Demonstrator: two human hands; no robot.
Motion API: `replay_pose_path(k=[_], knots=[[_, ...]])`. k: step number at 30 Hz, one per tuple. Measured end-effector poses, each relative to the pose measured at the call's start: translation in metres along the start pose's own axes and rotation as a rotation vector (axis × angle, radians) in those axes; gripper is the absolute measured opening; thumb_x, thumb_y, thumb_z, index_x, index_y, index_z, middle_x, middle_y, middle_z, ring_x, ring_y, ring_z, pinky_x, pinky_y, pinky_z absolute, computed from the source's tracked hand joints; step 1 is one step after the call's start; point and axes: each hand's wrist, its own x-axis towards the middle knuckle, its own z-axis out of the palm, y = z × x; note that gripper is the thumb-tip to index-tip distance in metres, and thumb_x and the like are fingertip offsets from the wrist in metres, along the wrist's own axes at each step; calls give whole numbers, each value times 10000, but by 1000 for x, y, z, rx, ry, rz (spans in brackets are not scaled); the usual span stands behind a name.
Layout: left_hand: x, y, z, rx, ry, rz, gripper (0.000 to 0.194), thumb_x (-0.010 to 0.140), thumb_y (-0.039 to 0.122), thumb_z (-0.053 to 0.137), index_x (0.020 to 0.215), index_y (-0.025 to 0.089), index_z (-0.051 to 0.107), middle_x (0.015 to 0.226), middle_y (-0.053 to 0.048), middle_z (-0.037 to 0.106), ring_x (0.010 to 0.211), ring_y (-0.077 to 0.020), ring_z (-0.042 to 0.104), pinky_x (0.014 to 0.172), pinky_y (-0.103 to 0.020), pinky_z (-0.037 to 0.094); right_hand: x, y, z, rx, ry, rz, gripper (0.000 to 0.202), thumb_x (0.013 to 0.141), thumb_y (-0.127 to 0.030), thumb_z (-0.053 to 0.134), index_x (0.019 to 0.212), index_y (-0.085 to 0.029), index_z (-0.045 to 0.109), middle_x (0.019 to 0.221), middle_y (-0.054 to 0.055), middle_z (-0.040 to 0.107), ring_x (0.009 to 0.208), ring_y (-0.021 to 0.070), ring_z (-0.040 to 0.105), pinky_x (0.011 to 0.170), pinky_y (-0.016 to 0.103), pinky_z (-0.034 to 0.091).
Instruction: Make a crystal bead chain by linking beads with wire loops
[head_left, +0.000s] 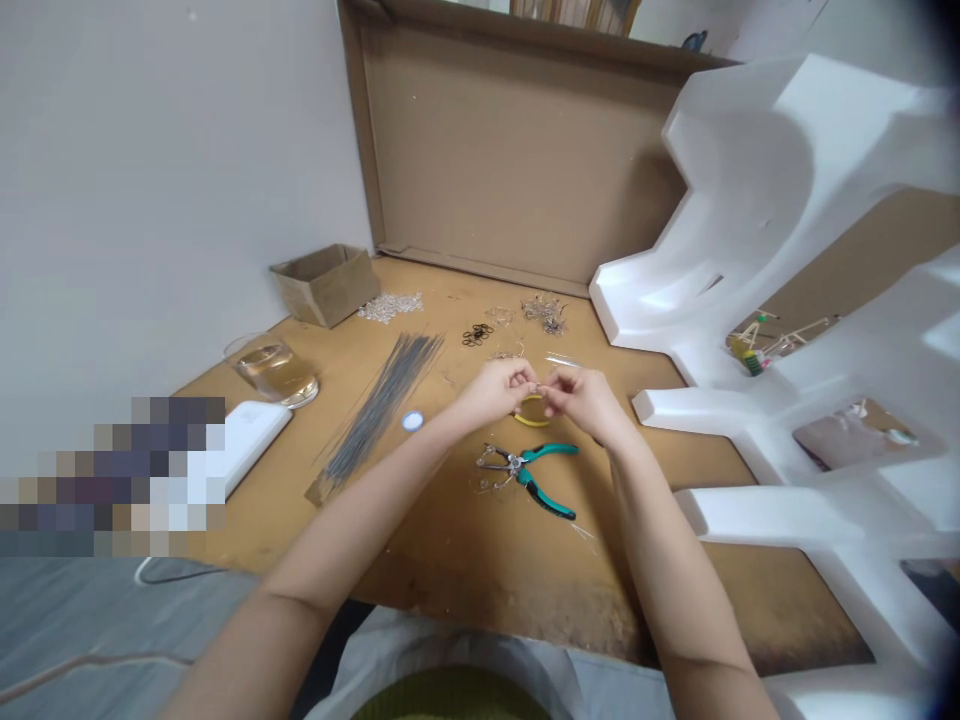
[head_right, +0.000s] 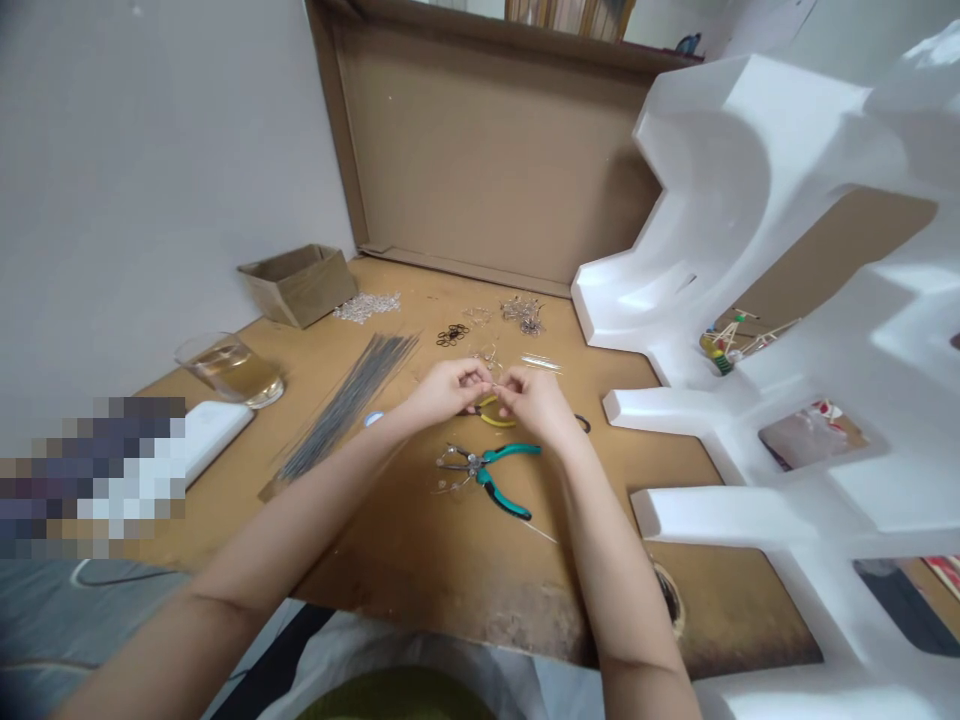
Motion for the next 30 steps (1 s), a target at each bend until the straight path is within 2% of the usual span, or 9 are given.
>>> replay_pose_path(k=[4, 6, 11, 18, 30], knots=[[0, 7, -5, -400, -71, -103, 137, 720, 220, 628, 753, 115, 546, 520, 48, 504, 444, -53, 462, 483, -200, 446, 0, 1, -6, 631, -47, 66, 255, 702, -390, 676, 746, -155, 588, 576, 4, 643, 521, 127, 613, 556, 267, 509], [-2, 11, -8, -483, -69, -116, 166, 702, 225, 654, 758, 103, 557, 521, 44, 513, 441, -43, 455, 473, -187, 446, -1, -1, -10, 741, -56, 71, 285, 649, -394, 725, 730, -151, 600, 586, 5, 649, 516, 116, 609, 555, 264, 517], [-8, 19, -14, -478, -81, -90, 176, 684, 216, 683, 743, 95, 570, 573, 23, 546, 451, -35, 466, 465, -181, 453, -9, -6, -20, 729, -126, 75, 255, 643, -349, 746, 747, -138, 649, 610, 17, 669, 543, 109, 616, 569, 249, 521], [-14, 27, -18, -452, -153, -32, 179, 717, 245, 658, 766, 107, 554, 623, 29, 543, 461, -30, 475, 457, -174, 452, -14, -10, -26, 739, -134, 43, 231, 652, -342, 746, 735, -146, 657, 568, -5, 644, 522, 102, 598, 540, 235, 500], [-17, 34, -23, -445, -162, 22, 198, 739, 274, 646, 780, 119, 530, 643, 27, 556, 481, -34, 507, 481, -173, 456, -17, -19, -24, 739, 13, 14, 228, 667, -342, 736, 750, -145, 658, 580, 12, 669, 540, 115, 617, 575, 248, 507]])
